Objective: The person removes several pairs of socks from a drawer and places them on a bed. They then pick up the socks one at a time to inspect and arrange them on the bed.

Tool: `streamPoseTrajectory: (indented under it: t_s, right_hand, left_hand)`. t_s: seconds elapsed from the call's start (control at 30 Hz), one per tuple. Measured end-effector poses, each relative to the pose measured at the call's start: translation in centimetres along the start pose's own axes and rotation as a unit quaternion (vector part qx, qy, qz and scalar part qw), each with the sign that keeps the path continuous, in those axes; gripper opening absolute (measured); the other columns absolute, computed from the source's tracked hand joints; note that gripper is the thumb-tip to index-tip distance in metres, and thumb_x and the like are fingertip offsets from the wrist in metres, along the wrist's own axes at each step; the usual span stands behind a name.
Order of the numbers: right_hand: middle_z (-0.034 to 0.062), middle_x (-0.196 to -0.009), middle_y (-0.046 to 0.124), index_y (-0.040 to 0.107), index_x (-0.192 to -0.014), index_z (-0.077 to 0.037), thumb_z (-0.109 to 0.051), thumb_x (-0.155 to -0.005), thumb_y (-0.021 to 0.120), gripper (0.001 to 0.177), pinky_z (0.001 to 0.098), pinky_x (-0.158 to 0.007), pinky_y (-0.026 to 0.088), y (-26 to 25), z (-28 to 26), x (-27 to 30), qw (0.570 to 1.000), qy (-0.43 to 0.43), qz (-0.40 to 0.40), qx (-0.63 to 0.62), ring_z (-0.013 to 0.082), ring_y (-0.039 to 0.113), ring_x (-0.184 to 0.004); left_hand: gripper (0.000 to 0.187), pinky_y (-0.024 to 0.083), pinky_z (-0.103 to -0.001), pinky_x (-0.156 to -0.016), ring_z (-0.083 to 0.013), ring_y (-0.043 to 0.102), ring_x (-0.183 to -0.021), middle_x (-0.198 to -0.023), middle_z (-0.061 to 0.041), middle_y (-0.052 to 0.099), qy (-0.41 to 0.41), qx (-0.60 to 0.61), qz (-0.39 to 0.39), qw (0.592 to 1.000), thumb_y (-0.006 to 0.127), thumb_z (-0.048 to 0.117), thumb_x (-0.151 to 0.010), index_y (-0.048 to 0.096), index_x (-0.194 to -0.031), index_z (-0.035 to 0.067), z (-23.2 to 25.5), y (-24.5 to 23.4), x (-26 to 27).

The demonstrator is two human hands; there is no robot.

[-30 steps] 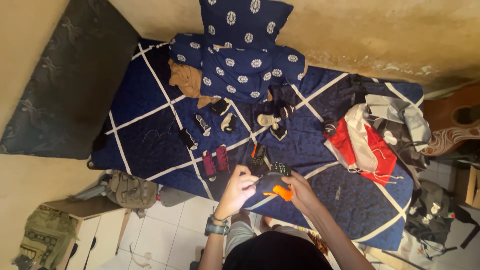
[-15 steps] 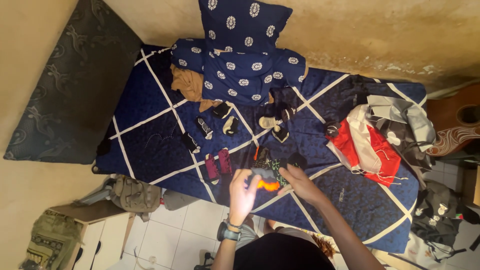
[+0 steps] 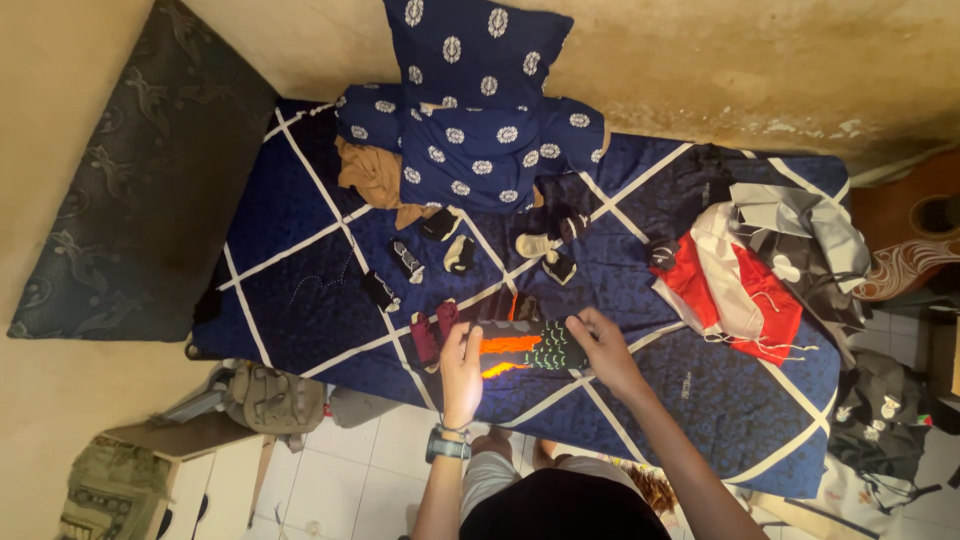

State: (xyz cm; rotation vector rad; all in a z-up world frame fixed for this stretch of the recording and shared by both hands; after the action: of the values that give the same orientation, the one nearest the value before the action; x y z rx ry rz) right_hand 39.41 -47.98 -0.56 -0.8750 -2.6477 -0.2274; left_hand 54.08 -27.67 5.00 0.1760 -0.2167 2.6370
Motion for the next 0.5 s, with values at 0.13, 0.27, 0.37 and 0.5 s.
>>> streamPoseTrajectory:
  t_s: [0.13,0.27,0.37,0.5]
  right_hand:
    - [0.0077,-0.089,0.074,0.062,-0.094,-0.001,-0.022,-0.093,0.072,0.023,0.0303,-0.074,0.052,-0.6,-1.2,0.1,0.987,-0.058,0.054,0.139,0.0145,0.069,-0.087]
    - [0.0119,-0.097,0.072,0.058,-0.103,0.0,-0.019,-0.085,0.08,0.034,0.0314,-0.089,0.053,-1.3,-1.5,-0.3,0.966,-0.129,0.107,0.198,0.0194,0.071,-0.098]
    - [0.0116,-0.107,0.072,0.052,-0.119,-0.004,-0.016,-0.086,0.076,0.043,0.0328,-0.099,0.049,-1.7,-0.5,-0.3,0.984,-0.096,-0.002,0.15,0.0204,0.068,-0.11]
    - [0.0099,-0.119,0.069,0.06,-0.127,-0.007,-0.007,-0.086,0.071,0.042,0.0347,-0.097,0.05,-0.7,2.3,0.4,0.98,-0.052,-0.049,0.186,0.0209,0.064,-0.111]
  left_hand:
    - [0.022,0.05,-0.024,-0.071,-0.0089,0.065,-0.081,-0.09,-0.005,0.074,-0.05,0.021,-0.017,0.998,0.064,0.016,-0.102,0.068,-0.112,-0.004,-2.8,-0.4,-0.7]
    - [0.024,0.049,-0.022,-0.088,-0.0111,0.065,-0.102,-0.109,-0.007,0.072,-0.089,0.09,-0.055,0.99,0.062,0.012,-0.1,0.063,-0.12,-0.001,-6.2,-0.3,-0.8]
    - [0.032,0.047,-0.027,-0.1,-0.0173,0.063,-0.115,-0.123,-0.011,0.066,-0.015,0.054,-0.06,0.997,0.067,0.009,-0.093,0.062,-0.124,-0.001,-7.3,-0.8,-0.8]
    - [0.056,0.044,-0.035,-0.098,-0.0118,0.049,-0.126,-0.136,0.004,0.055,-0.183,0.102,0.062,0.976,0.071,0.017,-0.086,0.051,-0.138,0.017,-8.8,-1.5,-0.8]
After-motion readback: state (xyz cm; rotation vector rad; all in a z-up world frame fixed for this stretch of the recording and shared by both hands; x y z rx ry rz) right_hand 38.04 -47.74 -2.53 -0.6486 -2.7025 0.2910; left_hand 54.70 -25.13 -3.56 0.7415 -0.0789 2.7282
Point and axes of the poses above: each hand's wrist, its own x-axis away from the middle knuckle, its own y-axis out of the palm, z = x × y, the point moved 4 cm from there along -x, towards the middle knuckle
